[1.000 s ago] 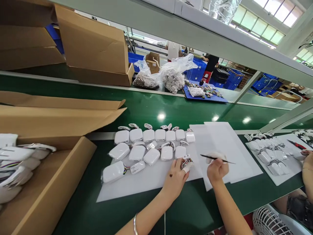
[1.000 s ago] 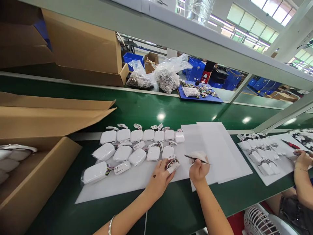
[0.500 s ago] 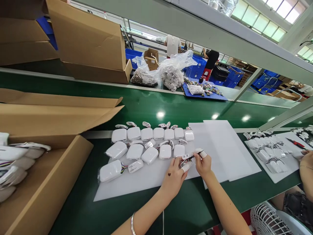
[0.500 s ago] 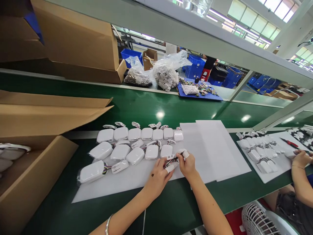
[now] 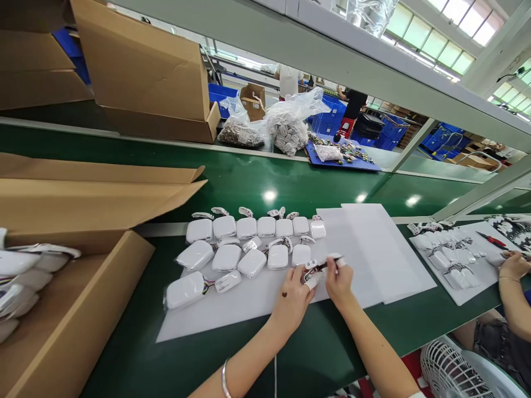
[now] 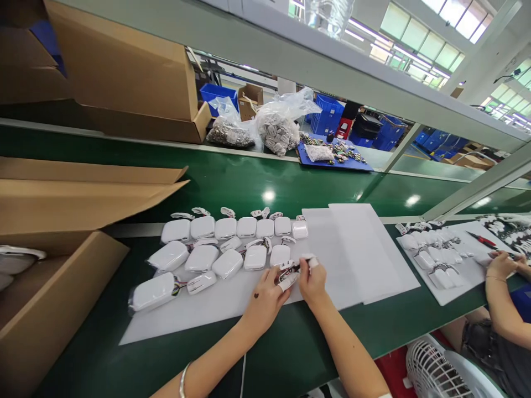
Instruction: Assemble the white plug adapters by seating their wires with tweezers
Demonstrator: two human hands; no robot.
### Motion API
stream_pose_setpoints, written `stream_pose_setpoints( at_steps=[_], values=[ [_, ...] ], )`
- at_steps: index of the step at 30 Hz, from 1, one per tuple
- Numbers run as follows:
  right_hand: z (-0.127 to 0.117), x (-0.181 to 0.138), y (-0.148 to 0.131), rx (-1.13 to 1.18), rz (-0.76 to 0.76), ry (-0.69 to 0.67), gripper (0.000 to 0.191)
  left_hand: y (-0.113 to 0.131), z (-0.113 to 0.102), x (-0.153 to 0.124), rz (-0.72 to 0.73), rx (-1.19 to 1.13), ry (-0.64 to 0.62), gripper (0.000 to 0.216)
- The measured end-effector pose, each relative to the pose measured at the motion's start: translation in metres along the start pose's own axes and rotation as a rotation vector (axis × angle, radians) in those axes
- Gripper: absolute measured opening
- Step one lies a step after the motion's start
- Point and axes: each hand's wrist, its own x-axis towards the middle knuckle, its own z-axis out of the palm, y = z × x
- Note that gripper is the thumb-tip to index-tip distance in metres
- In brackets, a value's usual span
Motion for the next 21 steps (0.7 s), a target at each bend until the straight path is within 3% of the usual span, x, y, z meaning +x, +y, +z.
stream_pose_setpoints(
  at_steps=[3,15,21],
  values=[
    [-0.011,0.005,0.001,0.02,0.015,0.092,0.032,0.001,-0.001,0.0,-0.001,0.007,-0.03,0.026],
    [0.001,0.019,-0.004,0.043,-0.032,-0.108,0.03,0.0,0.004,-0.001,0.027,0.103,0.005,0.017],
    [-0.002,0.018,-0.001,0.006,-0.041,-0.087,0.032,0.001,0.002,-0.001,0.032,0.115,0.004,0.015]
  ],
)
